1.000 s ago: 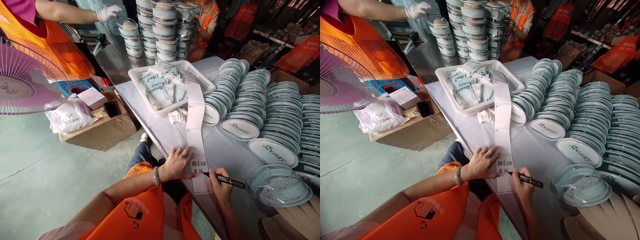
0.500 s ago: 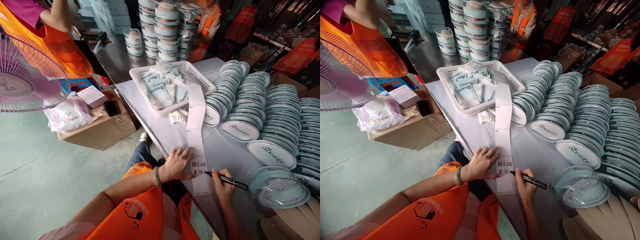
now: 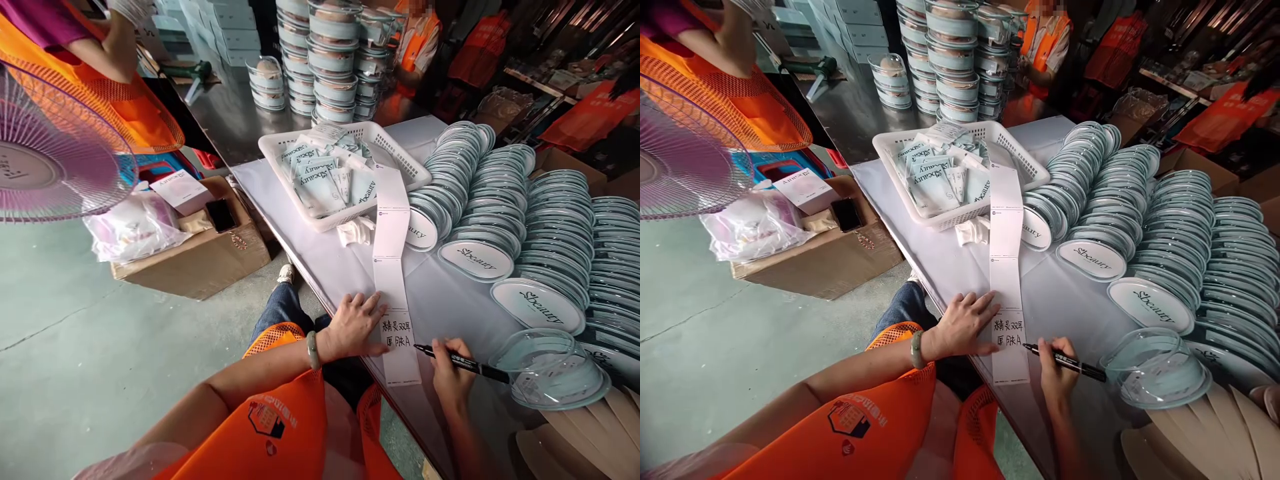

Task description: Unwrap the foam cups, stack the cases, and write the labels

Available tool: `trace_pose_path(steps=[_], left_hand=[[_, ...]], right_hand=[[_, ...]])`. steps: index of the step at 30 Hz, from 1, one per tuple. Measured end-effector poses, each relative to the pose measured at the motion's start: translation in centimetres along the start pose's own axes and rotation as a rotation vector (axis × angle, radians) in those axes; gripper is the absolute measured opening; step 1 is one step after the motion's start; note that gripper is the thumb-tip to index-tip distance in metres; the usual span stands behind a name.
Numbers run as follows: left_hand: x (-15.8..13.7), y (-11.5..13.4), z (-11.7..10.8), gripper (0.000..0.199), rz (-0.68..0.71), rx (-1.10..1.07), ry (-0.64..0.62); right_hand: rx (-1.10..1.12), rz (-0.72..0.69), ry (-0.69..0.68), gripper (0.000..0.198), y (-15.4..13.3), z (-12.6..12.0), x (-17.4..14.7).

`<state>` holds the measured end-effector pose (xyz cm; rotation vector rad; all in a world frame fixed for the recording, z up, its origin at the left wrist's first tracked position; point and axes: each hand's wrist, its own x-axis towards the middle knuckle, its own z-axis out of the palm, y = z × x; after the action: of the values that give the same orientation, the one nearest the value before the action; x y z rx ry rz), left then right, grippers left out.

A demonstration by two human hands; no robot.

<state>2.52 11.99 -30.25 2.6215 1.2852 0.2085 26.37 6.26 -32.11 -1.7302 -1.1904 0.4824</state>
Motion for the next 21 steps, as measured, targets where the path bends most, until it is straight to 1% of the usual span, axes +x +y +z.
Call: trace_pose_path(steps=[2,4,6,9,11,14,19,21], left_hand=[[0.0,0.0,-0.1,0.089,0.002,-0.004,-0.001],[0.0,0.0,-0.1,0.089,0.003,-0.007,-0.006],[0.0,0.0,-0.1,0.089,0.002,-0.007,-0.015],[0.0,0.0,-0.1,0.09,-0.001,-0.007,-0.025],[0.1,0.0,-0.1,0.09,-0.002,-0.006,-0.02],[0.1,0.0,0.0,0.09,-0.003,-0.005,-0.022],[0.2,0.0,0.0,0.09,-0.006,-0.01,-0.03],[0.2,0.0,0.0,0.09,-0.009,-0.008,-0.032]], right_hand=[[0.006,-0.042,-0.107,0.047,-0.5,-0.2,-0.6],[-0.016,-0.121,-0.174,0.045,-1.1,-0.3,-1.2],[-0.038,-0.196,-0.172,0.043,-1.7,-0.1,-1.7],[-0.067,-0.252,-0.17,0.039,-2.1,0.2,-2.0],[-0.101,-0.29,-0.179,0.039,-2.3,0.3,-1.9],[-0.126,-0.381,-0.213,0.041,-2.4,0.2,-1.8],[-0.122,-0.38,-0.13,0.038,-2.5,0.2,-1.6],[-0.128,-0.395,-0.152,0.04,-2.5,0.3,-1.5]])
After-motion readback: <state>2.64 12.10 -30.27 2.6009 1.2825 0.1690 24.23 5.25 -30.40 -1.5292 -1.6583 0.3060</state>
